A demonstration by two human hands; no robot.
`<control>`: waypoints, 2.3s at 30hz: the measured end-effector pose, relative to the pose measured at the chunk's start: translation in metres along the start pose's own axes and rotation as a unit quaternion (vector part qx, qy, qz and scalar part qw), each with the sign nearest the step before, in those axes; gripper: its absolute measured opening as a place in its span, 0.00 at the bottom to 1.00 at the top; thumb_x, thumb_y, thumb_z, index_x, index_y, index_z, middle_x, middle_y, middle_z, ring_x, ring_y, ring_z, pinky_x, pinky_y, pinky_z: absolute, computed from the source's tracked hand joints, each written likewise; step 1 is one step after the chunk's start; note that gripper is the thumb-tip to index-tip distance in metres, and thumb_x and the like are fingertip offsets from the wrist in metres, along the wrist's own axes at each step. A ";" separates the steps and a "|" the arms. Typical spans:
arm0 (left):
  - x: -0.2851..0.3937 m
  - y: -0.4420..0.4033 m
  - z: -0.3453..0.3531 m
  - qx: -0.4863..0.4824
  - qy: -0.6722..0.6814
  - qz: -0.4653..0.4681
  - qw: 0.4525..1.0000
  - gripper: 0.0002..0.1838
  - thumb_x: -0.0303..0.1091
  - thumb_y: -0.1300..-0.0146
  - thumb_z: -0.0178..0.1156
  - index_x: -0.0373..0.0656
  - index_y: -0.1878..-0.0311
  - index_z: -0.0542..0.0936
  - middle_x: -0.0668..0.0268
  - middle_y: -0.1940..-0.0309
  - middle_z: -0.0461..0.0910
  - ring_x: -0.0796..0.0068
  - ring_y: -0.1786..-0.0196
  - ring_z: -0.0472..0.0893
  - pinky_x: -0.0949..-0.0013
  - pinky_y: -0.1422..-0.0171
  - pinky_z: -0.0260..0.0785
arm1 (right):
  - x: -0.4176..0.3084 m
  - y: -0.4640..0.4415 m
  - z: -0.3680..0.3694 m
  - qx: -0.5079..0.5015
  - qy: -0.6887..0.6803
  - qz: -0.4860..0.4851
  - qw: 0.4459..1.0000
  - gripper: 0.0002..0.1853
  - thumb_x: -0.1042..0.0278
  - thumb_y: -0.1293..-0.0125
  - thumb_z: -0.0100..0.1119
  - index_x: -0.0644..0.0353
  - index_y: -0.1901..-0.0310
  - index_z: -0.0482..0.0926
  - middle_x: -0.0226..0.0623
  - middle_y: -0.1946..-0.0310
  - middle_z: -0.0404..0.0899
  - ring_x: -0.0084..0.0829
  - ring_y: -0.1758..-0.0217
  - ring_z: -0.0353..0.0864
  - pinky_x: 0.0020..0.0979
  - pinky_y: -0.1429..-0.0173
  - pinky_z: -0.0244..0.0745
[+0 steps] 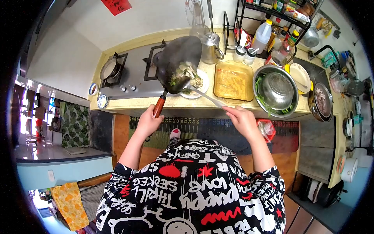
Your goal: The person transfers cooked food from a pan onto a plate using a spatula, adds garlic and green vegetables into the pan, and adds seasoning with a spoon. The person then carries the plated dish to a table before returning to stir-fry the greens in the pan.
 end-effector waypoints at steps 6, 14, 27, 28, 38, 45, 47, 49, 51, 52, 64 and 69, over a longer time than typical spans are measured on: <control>0.006 0.002 0.004 0.010 -0.031 0.008 0.999 0.19 0.38 0.41 0.67 0.39 0.55 0.71 0.46 0.65 0.82 0.41 0.57 0.82 0.50 0.52 0.72 | 0.015 -0.016 0.023 0.000 0.051 -0.045 0.998 0.22 0.67 0.31 0.57 0.42 0.35 0.73 0.44 0.59 0.83 0.48 0.57 0.83 0.45 0.54 0.78; 0.004 0.003 0.007 0.021 -0.032 0.011 0.999 0.19 0.38 0.41 0.67 0.40 0.55 0.71 0.45 0.65 0.82 0.41 0.57 0.82 0.49 0.53 0.72 | 0.035 -0.015 0.027 0.012 0.049 0.046 0.998 0.18 0.68 0.33 0.55 0.47 0.41 0.74 0.49 0.58 0.84 0.51 0.55 0.83 0.48 0.52 0.78; 0.008 0.005 0.005 0.036 -0.056 0.002 0.998 0.20 0.38 0.41 0.67 0.41 0.51 0.72 0.47 0.65 0.83 0.42 0.56 0.83 0.49 0.52 0.73 | 0.072 0.008 0.025 0.009 -0.055 0.147 0.988 0.17 0.62 0.35 0.60 0.49 0.45 0.79 0.50 0.63 0.85 0.47 0.56 0.86 0.40 0.51 0.79; 0.007 0.005 0.005 0.038 -0.054 0.002 0.998 0.20 0.38 0.41 0.67 0.41 0.51 0.72 0.47 0.65 0.83 0.42 0.56 0.83 0.49 0.52 0.73 | 0.078 0.008 0.027 0.013 -0.089 0.151 0.984 0.17 0.62 0.35 0.60 0.49 0.45 0.79 0.49 0.62 0.85 0.46 0.56 0.86 0.39 0.51 0.79; 0.012 0.009 0.006 0.046 -0.066 0.028 0.996 0.19 0.37 0.41 0.67 0.41 0.52 0.71 0.46 0.64 0.83 0.41 0.56 0.82 0.47 0.52 0.73 | 0.081 -0.053 0.068 0.046 -0.164 0.176 0.969 0.17 0.62 0.33 0.60 0.50 0.43 0.79 0.47 0.66 0.85 0.40 0.65 0.84 0.36 0.57 0.76; 0.007 0.006 0.014 0.049 -0.085 0.028 0.995 0.19 0.38 0.40 0.66 0.42 0.52 0.70 0.46 0.67 0.83 0.39 0.59 0.82 0.44 0.55 0.73 | 0.098 -0.040 0.099 0.003 -0.231 0.164 0.959 0.17 0.66 0.31 0.60 0.59 0.42 0.77 0.38 0.66 0.82 0.28 0.67 0.78 0.32 0.58 0.74; 0.005 0.005 0.015 0.053 -0.087 0.032 0.994 0.19 0.38 0.40 0.66 0.43 0.52 0.69 0.45 0.67 0.83 0.39 0.60 0.82 0.43 0.56 0.72 | 0.103 -0.034 0.105 0.016 -0.256 0.155 0.954 0.17 0.66 0.30 0.60 0.60 0.42 0.77 0.34 0.67 0.81 0.25 0.67 0.76 0.30 0.58 0.73; 0.004 0.005 0.014 0.062 -0.097 0.030 0.993 0.20 0.38 0.40 0.67 0.42 0.52 0.70 0.47 0.68 0.82 0.41 0.60 0.82 0.46 0.57 0.72 | 0.101 -0.026 0.105 0.018 -0.278 0.155 0.948 0.17 0.65 0.29 0.59 0.61 0.42 0.77 0.31 0.68 0.80 0.23 0.68 0.74 0.28 0.59 0.72; 0.004 0.004 0.012 0.073 -0.099 0.036 0.992 0.20 0.38 0.40 0.68 0.42 0.52 0.70 0.48 0.69 0.82 0.41 0.61 0.82 0.48 0.58 0.72 | 0.100 -0.020 0.104 0.011 -0.294 0.160 0.942 0.17 0.65 0.28 0.59 0.61 0.42 0.77 0.29 0.70 0.78 0.20 0.69 0.72 0.26 0.60 0.70; 0.002 0.004 0.012 0.079 -0.098 0.042 0.991 0.20 0.38 0.40 0.68 0.42 0.52 0.70 0.48 0.69 0.82 0.41 0.61 0.82 0.48 0.58 0.72 | 0.103 -0.016 0.106 0.000 -0.308 0.176 0.935 0.16 0.65 0.28 0.59 0.61 0.42 0.77 0.28 0.71 0.77 0.20 0.69 0.71 0.25 0.61 0.69; -0.002 0.001 0.018 0.089 -0.064 0.043 0.993 0.19 0.37 0.40 0.67 0.42 0.52 0.70 0.46 0.67 0.83 0.39 0.60 0.82 0.45 0.56 0.73 | 0.093 0.013 0.086 -0.104 -0.449 0.345 0.818 0.16 0.61 0.27 0.56 0.52 0.41 0.77 0.19 0.77 0.65 0.14 0.83 0.58 0.20 0.81 0.50; -0.005 0.002 0.018 0.090 -0.062 0.031 0.994 0.19 0.38 0.40 0.67 0.42 0.52 0.70 0.46 0.67 0.82 0.39 0.59 0.82 0.45 0.56 0.72 | 0.091 0.008 0.070 -0.064 -0.439 0.292 0.847 0.16 0.63 0.28 0.58 0.55 0.42 0.78 0.22 0.73 0.71 0.14 0.75 0.64 0.20 0.72 0.58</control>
Point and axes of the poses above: each hand's wrist, its own y-axis away from the middle knuckle, its own z-axis out of the palm, x = y × z, the point moved 7 cm from there along -y, towards the middle knuckle
